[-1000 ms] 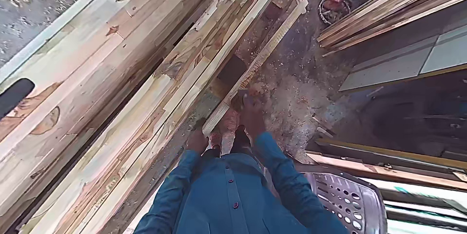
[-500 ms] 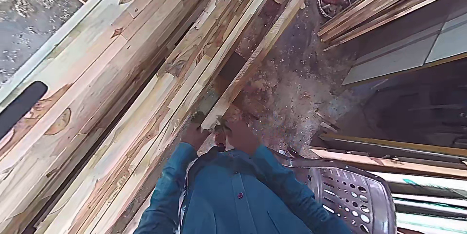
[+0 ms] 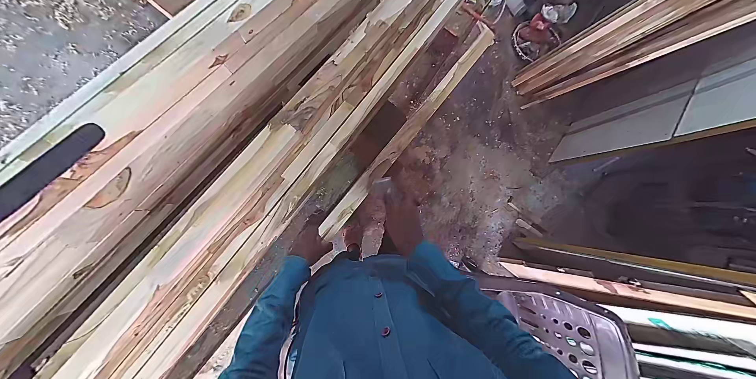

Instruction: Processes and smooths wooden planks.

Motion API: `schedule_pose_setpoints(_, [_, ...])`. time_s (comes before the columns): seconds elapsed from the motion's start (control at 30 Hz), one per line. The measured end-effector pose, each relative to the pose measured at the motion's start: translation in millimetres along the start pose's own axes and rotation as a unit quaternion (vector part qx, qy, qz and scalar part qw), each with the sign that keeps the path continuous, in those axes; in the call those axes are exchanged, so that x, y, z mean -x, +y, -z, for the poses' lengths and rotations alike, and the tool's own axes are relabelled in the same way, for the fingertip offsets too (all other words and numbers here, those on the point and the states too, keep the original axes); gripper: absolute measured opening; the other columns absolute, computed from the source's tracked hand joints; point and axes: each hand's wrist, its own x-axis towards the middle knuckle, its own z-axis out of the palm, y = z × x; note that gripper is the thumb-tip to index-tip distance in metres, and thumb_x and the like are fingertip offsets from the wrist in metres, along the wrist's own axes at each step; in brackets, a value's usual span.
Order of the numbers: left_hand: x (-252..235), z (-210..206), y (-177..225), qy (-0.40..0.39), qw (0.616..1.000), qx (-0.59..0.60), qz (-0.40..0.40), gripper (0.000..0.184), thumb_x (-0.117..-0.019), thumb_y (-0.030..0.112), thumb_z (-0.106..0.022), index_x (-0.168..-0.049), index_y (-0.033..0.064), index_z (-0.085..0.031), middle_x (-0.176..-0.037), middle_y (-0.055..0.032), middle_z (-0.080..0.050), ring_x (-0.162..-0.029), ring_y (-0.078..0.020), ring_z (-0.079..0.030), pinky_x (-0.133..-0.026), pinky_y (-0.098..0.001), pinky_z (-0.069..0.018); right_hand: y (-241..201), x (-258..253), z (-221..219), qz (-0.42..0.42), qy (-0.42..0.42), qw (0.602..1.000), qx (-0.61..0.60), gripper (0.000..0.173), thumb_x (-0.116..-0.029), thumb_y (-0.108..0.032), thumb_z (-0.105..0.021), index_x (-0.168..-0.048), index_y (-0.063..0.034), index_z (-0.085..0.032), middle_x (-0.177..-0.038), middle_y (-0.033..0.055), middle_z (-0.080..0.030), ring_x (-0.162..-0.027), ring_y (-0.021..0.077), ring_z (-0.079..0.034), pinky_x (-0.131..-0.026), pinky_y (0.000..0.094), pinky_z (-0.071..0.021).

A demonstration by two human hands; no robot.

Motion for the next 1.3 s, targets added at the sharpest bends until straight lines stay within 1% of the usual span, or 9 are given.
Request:
schedule_pose_setpoints(0.2, [19, -16, 23, 0.042, 0.993, -0.052, 0.1, 0.092, -0.0829, 0.023, -0.075, -0.162, 0.0225, -0.029, -0.145, -0.0196, -0.058, -0.129, -0.0416, -0.059, -0.101, -0.0672, -0.0485, 19, -88, 63, -0.065, 0.064, 0.994, -0.061, 0.038, -0.1051, -0.026, -0.055, -0.129, 0.0009, -0.066, -0.13, 0.0256, -0.064, -0.126, 0.0416, -0.06, -0.107, 0.0575, -0.0465])
schedule_pose_setpoints(0.53, [19, -8, 26, 0.02, 0.991, -0.051, 0.122, 0.08, -0.0858, 0.033, -0.074, -0.153, 0.0059, -0.04, -0.135, -0.0265, -0.061, -0.127, -0.0438, -0.059, -0.104, -0.0664, -0.0465, -67, 34, -11, -0.003, -0.163, 0.986, 0.032, 0.037, -0.099, -0.019, -0.062, -0.126, 0.0053, -0.06, -0.135, 0.0334, -0.053, -0.116, 0.0474, -0.062, -0.09, 0.0592, -0.0547])
schedule_pose_setpoints(0.67, [44, -9, 8, 0.09, 0.981, -0.088, 0.146, 0.082, -0.0872, 0.048, -0.075, -0.153, 0.0113, -0.043, -0.144, -0.0213, -0.057, -0.134, -0.0399, -0.055, -0.111, -0.0648, -0.0396, -29, 37, 5, 0.104, -0.172, 0.976, -0.08, 0.028, -0.1047, -0.02, -0.056, -0.12, -0.0008, -0.069, -0.101, 0.0208, -0.07, -0.093, 0.0347, -0.069, -0.085, 0.0542, -0.055])
schedule_pose_setpoints(0.8, [108, -10, -38, 0.149, 0.972, -0.068, 0.17, 0.09, -0.083, 0.053, -0.079, -0.153, 0.0073, -0.044, -0.148, -0.0222, -0.054, -0.137, -0.0394, -0.052, -0.116, -0.0635, -0.0354, 22, 30, 1, 0.107, -0.179, 0.939, -0.272, 0.034, -0.1099, -0.03, -0.05, -0.118, -0.0026, -0.068, -0.078, 0.0087, -0.067, -0.06, 0.0153, -0.062, -0.059, 0.0345, -0.055])
schedule_pose_setpoints(0.87, [134, -7, -64, 0.148, 0.969, -0.055, 0.192, 0.095, -0.0807, 0.048, -0.083, -0.155, 0.0065, -0.041, -0.152, -0.0245, -0.049, -0.141, -0.0417, -0.048, -0.118, -0.0658, -0.0312, 25, 29, -1, 0.111, -0.159, 0.94, -0.28, 0.03, -0.1063, -0.028, -0.058, -0.119, -0.0028, -0.068, -0.086, 0.01, -0.071, -0.067, 0.0168, -0.065, -0.064, 0.0369, -0.0559])
schedule_pose_setpoints(0.97, [163, 6, -101, 0.088, 0.967, -0.071, 0.229, 0.103, -0.0779, 0.043, -0.088, -0.158, 0.0056, -0.035, -0.155, -0.0277, -0.045, -0.143, -0.047, -0.044, -0.116, -0.0697, -0.0307, 9, 26, -17, 0.176, -0.105, 0.963, -0.174, 0.048, -0.0991, -0.019, -0.069, -0.145, -0.0105, -0.057, -0.117, 0.0168, -0.072, -0.096, 0.0295, -0.072, -0.087, 0.0505, -0.0589])
schedule_pose_setpoints(1.07, [180, 9, -142, 0.043, 0.973, -0.086, 0.211, 0.091, -0.0748, 0.04, -0.092, -0.148, 0.0052, -0.051, -0.144, -0.0259, -0.057, -0.136, -0.0454, -0.052, -0.113, -0.0672, -0.039, -11, 20, -60, 0.196, -0.05, 0.978, -0.052, 0.07, -0.0992, -0.018, -0.067, -0.161, -0.028, -0.037, -0.138, 0.025, -0.06, -0.107, 0.0447, -0.068, -0.087, 0.0624, -0.0558])
schedule_pose_setpoints(1.17, [176, -3, -172, 0.046, 0.981, -0.04, 0.185, 0.076, -0.0811, 0.04, -0.085, -0.144, 0.0078, -0.058, -0.139, -0.0224, -0.062, -0.133, -0.0396, -0.057, -0.113, -0.0632, -0.0418, -21, 30, -117, 0.136, -0.074, 0.988, -0.007, 0.087, -0.0974, -0.007, -0.062, -0.167, -0.0277, -0.015, -0.151, 0.0324, -0.04, -0.116, 0.0491, -0.062, -0.09, 0.0607, -0.056])
schedule_pose_setpoints(1.3, [182, -20, -159, 0.102, 0.971, -0.08, 0.2, 0.064, -0.0832, 0.036, -0.08, -0.137, 0.0073, -0.061, -0.129, -0.0228, -0.067, -0.124, -0.0412, -0.063, -0.105, -0.0654, -0.0468, -28, 79, -113, 0.086, -0.074, 0.993, 0.012, 0.068, -0.1029, -0.012, -0.053, -0.165, -0.0161, -0.025, -0.145, 0.0338, -0.045, -0.114, 0.0441, -0.065, -0.093, 0.0514, -0.0573])
